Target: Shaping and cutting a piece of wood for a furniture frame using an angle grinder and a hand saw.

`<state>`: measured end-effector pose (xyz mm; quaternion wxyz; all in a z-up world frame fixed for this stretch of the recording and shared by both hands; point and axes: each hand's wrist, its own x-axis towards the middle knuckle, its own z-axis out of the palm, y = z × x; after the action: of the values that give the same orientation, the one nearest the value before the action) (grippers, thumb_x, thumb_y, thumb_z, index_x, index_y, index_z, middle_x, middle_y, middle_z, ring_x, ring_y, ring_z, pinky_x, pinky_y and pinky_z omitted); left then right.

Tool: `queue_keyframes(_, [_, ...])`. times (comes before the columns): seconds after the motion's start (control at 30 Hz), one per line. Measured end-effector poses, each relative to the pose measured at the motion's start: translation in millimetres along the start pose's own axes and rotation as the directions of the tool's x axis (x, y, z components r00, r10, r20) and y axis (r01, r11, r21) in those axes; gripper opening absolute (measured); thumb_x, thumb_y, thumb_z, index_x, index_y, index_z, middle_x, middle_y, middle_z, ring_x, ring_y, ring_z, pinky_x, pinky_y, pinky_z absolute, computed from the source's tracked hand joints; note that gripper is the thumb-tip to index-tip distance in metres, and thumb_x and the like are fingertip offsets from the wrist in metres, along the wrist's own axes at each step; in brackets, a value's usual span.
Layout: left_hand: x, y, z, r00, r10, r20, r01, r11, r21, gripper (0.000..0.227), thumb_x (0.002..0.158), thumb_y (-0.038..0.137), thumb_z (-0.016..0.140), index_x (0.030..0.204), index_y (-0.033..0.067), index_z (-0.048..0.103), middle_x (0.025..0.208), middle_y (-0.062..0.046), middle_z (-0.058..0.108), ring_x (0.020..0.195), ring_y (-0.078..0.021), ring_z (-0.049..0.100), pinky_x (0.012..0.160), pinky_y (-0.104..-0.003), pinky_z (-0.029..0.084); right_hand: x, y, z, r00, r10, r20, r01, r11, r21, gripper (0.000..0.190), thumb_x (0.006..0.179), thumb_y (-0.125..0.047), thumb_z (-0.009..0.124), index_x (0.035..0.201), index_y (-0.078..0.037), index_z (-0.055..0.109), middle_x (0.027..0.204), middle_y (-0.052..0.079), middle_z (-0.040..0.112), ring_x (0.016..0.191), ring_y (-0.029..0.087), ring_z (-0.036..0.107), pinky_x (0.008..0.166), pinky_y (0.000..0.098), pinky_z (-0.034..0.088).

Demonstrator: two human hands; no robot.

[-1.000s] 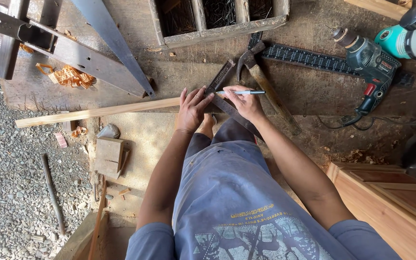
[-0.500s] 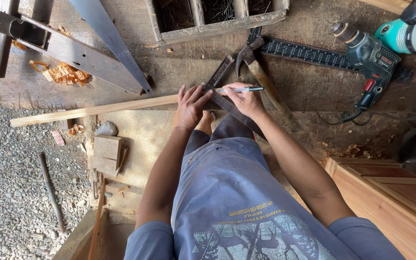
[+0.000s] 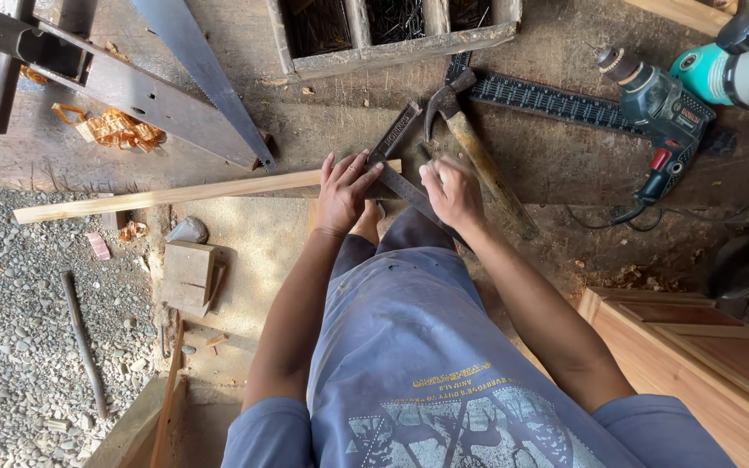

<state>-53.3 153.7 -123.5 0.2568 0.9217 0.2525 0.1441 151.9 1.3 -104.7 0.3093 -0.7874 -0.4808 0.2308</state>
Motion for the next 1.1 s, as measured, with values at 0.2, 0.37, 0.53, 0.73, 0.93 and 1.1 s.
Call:
queue_keyframes(0.2, [3.6, 0.8, -2.9, 1.000, -0.001, 0.012, 0.002, 1.000, -0.026, 0.045, 0.090, 0.015, 0.067, 0.134, 0.0250, 0.069, 0.148, -0.008, 0.059, 0.134, -0.0280, 0.055, 0.121, -0.055, 0.028, -7.6, 0.6, 6.9, 0.976, 0.211, -0.049, -0.200, 0.965, 0.169, 0.041, 0.109, -0.032, 0.058, 0.082, -0.005, 0.072, 0.072, 0.012, 0.067, 0.059, 0.017, 0.060, 0.053, 0.0312, 0.042])
queue_keyframes(0.37, [2.3, 0.6, 0.2, 1.000, 0.004, 0.003, -0.004, 1.000, -0.023, 0.047, 0.089, 0.015, 0.066, 0.135, 0.0256, 0.070, 0.147, -0.008, 0.060, 0.134, -0.0275, 0.056, 0.122, -0.054, 0.028, 6.1, -8.6, 8.9, 0.979, 0.195, 0.053, -0.188, 0.781, 0.596, 0.026, 0.104, -0.021, 0.062, 0.112, 0.002, 0.070, 0.098, 0.015, 0.076, 0.087, 0.017, 0.075, 0.075, 0.0274, 0.060])
queue_keyframes(0.53, [2.3, 1.6, -1.8, 1.000, 0.002, 0.001, -0.002, 1.000, -0.011, 0.046, 0.090, 0.015, 0.066, 0.135, 0.0258, 0.069, 0.147, -0.008, 0.060, 0.134, -0.0273, 0.056, 0.122, -0.054, 0.028, 15.2, -13.4, 8.8, 0.992, 0.106, 0.064, -0.123, 0.769, 0.627, 0.031, 0.106, -0.021, 0.062, 0.122, 0.005, 0.068, 0.109, 0.018, 0.076, 0.103, 0.022, 0.076, 0.088, 0.0314, 0.061])
queue_keyframes(0.73, [3.4, 3.4, -6.0, 1.000, -0.001, 0.013, 0.002, 1.000, -0.021, 0.046, 0.091, 0.016, 0.065, 0.135, 0.0259, 0.069, 0.148, -0.008, 0.059, 0.134, -0.0280, 0.055, 0.122, -0.054, 0.028, 24.0, -32.3, -3.5, 0.997, 0.054, 0.061, -0.077, 0.886, 0.458, 0.032, 0.106, -0.025, 0.061, 0.120, 0.002, 0.071, 0.108, 0.017, 0.078, 0.101, 0.022, 0.078, 0.085, 0.0315, 0.063])
queue_keyframes(0.93, [3.0, 3.2, -4.7, 1.000, -0.003, 0.020, 0.004, 0.999, -0.034, 0.047, 0.090, 0.017, 0.066, 0.135, 0.0256, 0.069, 0.148, -0.008, 0.059, 0.134, -0.0280, 0.055, 0.122, -0.054, 0.027, 14.3, -4.5, 5.3, 0.999, 0.026, 0.028, -0.030, 0.991, 0.129, 0.026, 0.104, -0.026, 0.064, 0.101, -0.003, 0.075, 0.092, 0.013, 0.076, 0.080, 0.022, 0.074, 0.068, 0.0323, 0.058])
queue_keyframes(1.1, [-8.5, 1.4, 6.7, 1.000, 0.007, -0.014, -0.007, 1.000, -0.017, 0.046, 0.090, 0.014, 0.065, 0.134, 0.0252, 0.069, 0.146, -0.009, 0.060, 0.133, -0.0291, 0.056, 0.121, -0.055, 0.029, -17.2, -46.6, -11.8, 0.988, 0.139, 0.064, -0.126, 0.977, -0.172, 0.029, 0.105, -0.032, 0.066, 0.095, -0.005, 0.070, 0.090, 0.011, 0.070, 0.074, 0.026, 0.069, 0.063, 0.0394, 0.054])
